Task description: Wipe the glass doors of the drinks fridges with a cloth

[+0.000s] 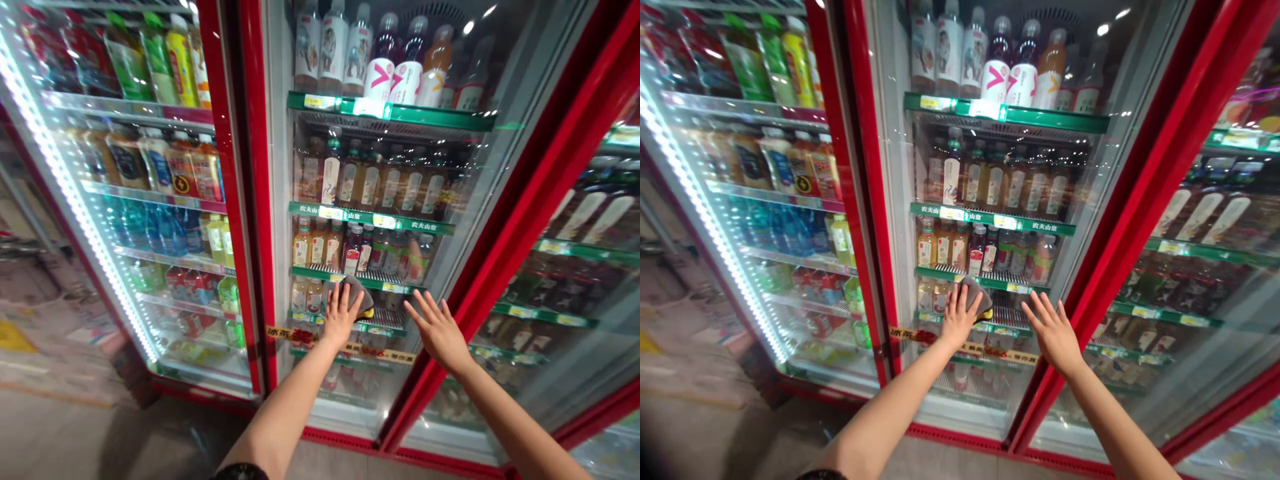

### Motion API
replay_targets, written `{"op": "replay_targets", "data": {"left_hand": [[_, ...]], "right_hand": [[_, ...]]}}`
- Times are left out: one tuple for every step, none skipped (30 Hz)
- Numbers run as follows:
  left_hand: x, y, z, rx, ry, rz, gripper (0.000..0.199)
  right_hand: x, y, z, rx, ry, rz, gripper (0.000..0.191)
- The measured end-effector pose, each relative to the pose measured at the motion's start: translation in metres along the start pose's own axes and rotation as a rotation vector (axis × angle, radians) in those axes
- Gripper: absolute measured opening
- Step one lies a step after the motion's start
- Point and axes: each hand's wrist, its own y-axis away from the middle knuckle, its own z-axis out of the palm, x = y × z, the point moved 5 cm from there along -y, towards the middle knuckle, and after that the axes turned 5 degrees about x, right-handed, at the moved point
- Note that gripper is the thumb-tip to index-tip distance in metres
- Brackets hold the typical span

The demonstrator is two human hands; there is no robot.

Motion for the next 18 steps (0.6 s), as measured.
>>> {"op": "replay_targets", "data": {"left_hand": [[0.001,0.005,0.0,-0.015,-0.002,0.008,0.08],[0.003,0.007,-0.001,-0.031,0.0,0.038,0.079],[0.005,0.006,-0.002,-0.046,0.005,0.079,0.079],[0.006,0.004,-0.003,-0.058,0.008,0.117,0.079],[0.004,-0.001,-0.005,-0.065,0.008,0.142,0.079],[0.0,-0.005,-0.007,-0.066,0.004,0.146,0.078],[-0.005,-0.009,-0.009,-0.063,-0.006,0.13,0.078],[-0.011,-0.011,-0.011,-0.056,-0.019,0.098,0.078],[-0.016,-0.011,-0.012,-0.049,-0.034,0.053,0.077],[-0.019,-0.009,-0.013,-0.041,-0.05,0.006,0.076],[-0.021,-0.005,-0.012,-0.034,-0.063,-0.034,0.074],[-0.021,0.0,-0.01,-0.028,-0.074,-0.063,0.07],[-0.02,0.004,-0.008,-0.023,-0.082,-0.078,0.067],[-0.018,0.007,-0.005,-0.019,-0.087,-0.079,0.064],[-0.018,0.008,-0.003,-0.014,-0.091,-0.071,0.064],[-0.02,0.008,-0.002,-0.008,-0.094,-0.059,0.065],[-0.025,0.008,-0.002,0.001,-0.099,-0.052,0.068],[-0.032,0.007,-0.003,0.014,-0.106,-0.055,0.072]], "right_hand": [[-0.001,-0.006,-0.002,-0.01,-0.003,-0.03,0.082],[-0.003,-0.012,-0.003,-0.019,-0.012,-0.059,0.079],[-0.005,-0.018,-0.004,-0.026,-0.021,-0.084,0.077],[-0.007,-0.023,-0.003,-0.031,-0.029,-0.101,0.075],[-0.009,-0.027,-0.001,-0.033,-0.032,-0.105,0.074],[-0.01,-0.031,0.002,-0.031,-0.031,-0.093,0.074],[-0.011,-0.033,0.005,-0.027,-0.027,-0.072,0.074],[-0.012,-0.034,0.01,-0.023,-0.024,-0.049,0.075],[-0.013,-0.035,0.014,-0.018,-0.021,-0.026,0.077],[-0.014,-0.035,0.018,-0.012,-0.018,-0.007,0.078],[-0.015,-0.034,0.022,-0.005,-0.016,0.006,0.08],[-0.017,-0.033,0.025,0.003,-0.015,0.014,0.081],[-0.018,-0.033,0.027,0.012,-0.012,0.02,0.082],[-0.019,-0.032,0.029,0.021,-0.008,0.025,0.083],[-0.019,-0.032,0.03,0.028,-0.003,0.026,0.085],[-0.02,-0.031,0.03,0.033,0.004,0.025,0.086],[-0.019,-0.031,0.03,0.036,0.012,0.022,0.087],[-0.019,-0.031,0.03,0.036,0.021,0.018,0.087]]}}
